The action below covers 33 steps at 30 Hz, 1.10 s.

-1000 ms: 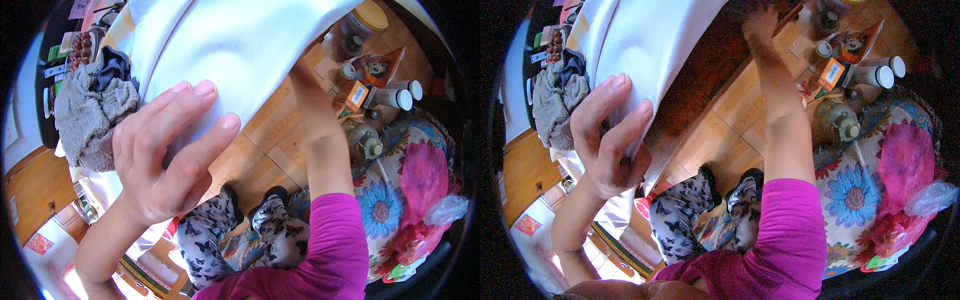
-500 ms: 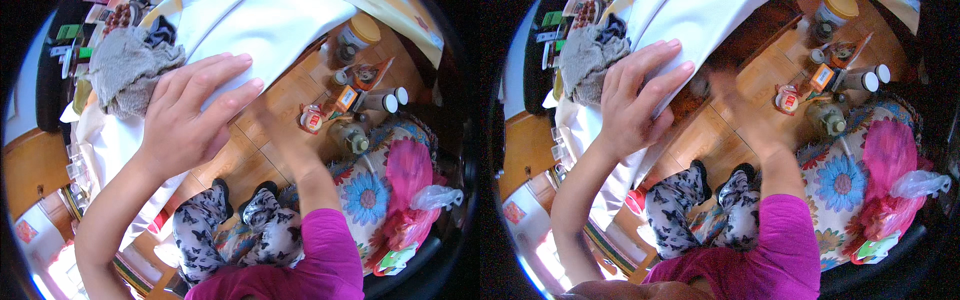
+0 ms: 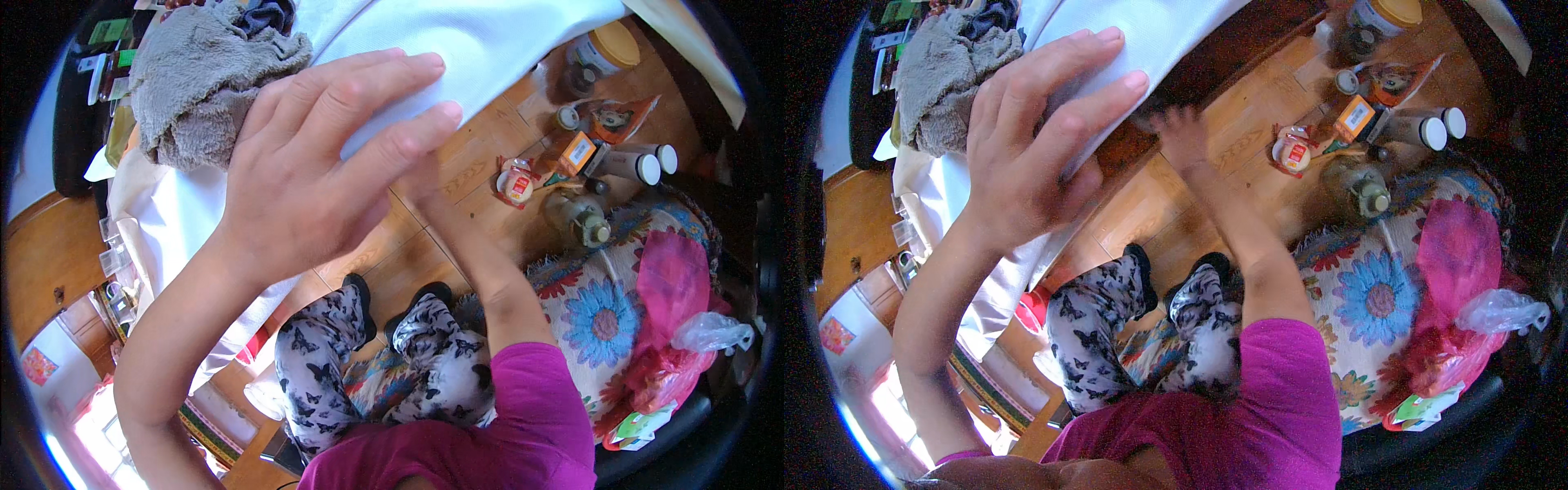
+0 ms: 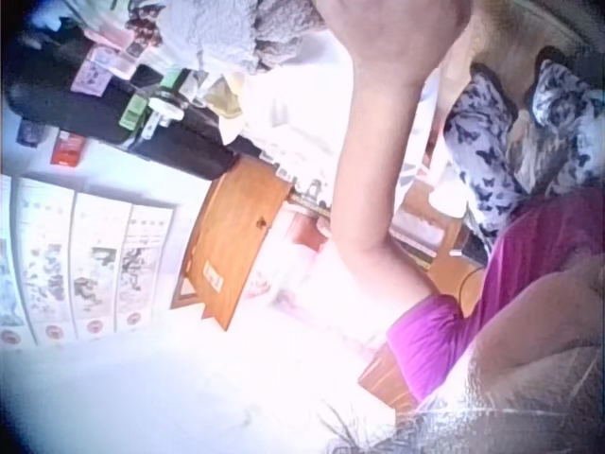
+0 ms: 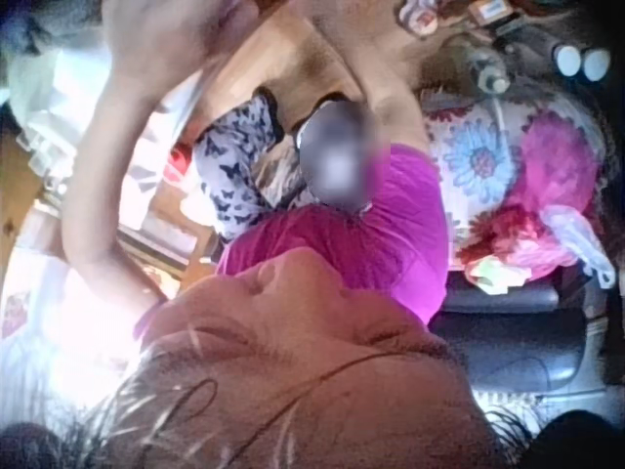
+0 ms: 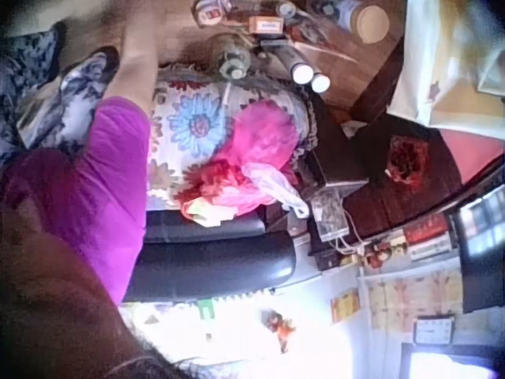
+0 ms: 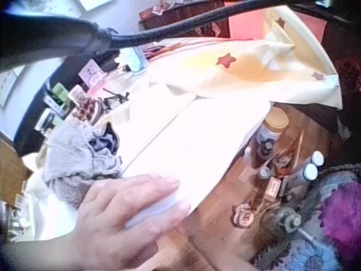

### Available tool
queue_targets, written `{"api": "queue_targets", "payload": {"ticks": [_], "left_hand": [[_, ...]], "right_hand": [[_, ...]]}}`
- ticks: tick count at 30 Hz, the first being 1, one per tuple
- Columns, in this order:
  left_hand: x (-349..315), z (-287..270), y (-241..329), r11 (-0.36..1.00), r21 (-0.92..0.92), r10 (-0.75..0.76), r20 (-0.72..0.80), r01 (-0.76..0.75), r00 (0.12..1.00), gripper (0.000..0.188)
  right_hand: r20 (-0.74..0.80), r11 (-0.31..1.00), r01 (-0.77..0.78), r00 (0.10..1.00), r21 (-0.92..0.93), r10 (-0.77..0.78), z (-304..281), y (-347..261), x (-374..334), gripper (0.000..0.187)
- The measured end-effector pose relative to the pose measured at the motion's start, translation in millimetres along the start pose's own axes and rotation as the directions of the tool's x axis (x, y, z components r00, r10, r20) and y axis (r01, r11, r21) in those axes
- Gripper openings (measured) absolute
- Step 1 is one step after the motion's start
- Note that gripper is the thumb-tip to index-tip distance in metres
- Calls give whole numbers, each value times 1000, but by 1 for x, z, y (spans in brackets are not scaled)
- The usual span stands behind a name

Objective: The person sits on the floor and wipes the surface of a wooden table with a cloth. They move items on the table to clean underneath them and continue wiping different sections of the table.

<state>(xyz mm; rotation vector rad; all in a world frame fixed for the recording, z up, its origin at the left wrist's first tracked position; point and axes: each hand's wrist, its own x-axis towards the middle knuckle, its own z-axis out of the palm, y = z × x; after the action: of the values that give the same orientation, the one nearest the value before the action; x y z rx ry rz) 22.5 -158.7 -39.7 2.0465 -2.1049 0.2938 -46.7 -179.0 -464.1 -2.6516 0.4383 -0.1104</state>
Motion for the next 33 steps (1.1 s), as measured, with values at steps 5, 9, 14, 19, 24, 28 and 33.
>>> {"api": "queue_targets", "payload": {"ticks": [5, 9, 14, 19, 24, 28, 33], "left_hand": [[-3, -9, -2, 1000, 12, -24, 49, 23, 999, 67], [-2, -7, -5, 1000, 24, 3, 44, -4, 999, 66], [-9, 3, -9, 997, 51, 59, -37, -57, 998, 57], [-5, -4, -4, 999, 28, 27, -11, -27, 1000, 56], [-6, -1, -6, 1000, 11, 15, 17, -15, 1000, 54], [-5, -4, -6, 1000, 6, 12, 24, -12, 1000, 53], [-8, -4, -6, 999, 12, 34, -13, -34, 999, 52]], "right_hand": [[-41, 957, 272, 962, 101, -269, -32, -63, -14, 36], [-123, 899, 57, 992, 434, -3, -37, 9, 31, 36], [-38, 966, -197, 980, -168, 193, -110, 92, 78, 45], [-183, 960, -279, 945, -14, 272, -32, 78, 69, 46], [-66, 998, 26, 998, 66, -22, -1, -45, 1, 52], [143, 993, 52, 988, 101, -67, -35, -38, 14, 63], [-139, 971, -198, 974, -136, 179, -65, 98, 68, 72]]}}
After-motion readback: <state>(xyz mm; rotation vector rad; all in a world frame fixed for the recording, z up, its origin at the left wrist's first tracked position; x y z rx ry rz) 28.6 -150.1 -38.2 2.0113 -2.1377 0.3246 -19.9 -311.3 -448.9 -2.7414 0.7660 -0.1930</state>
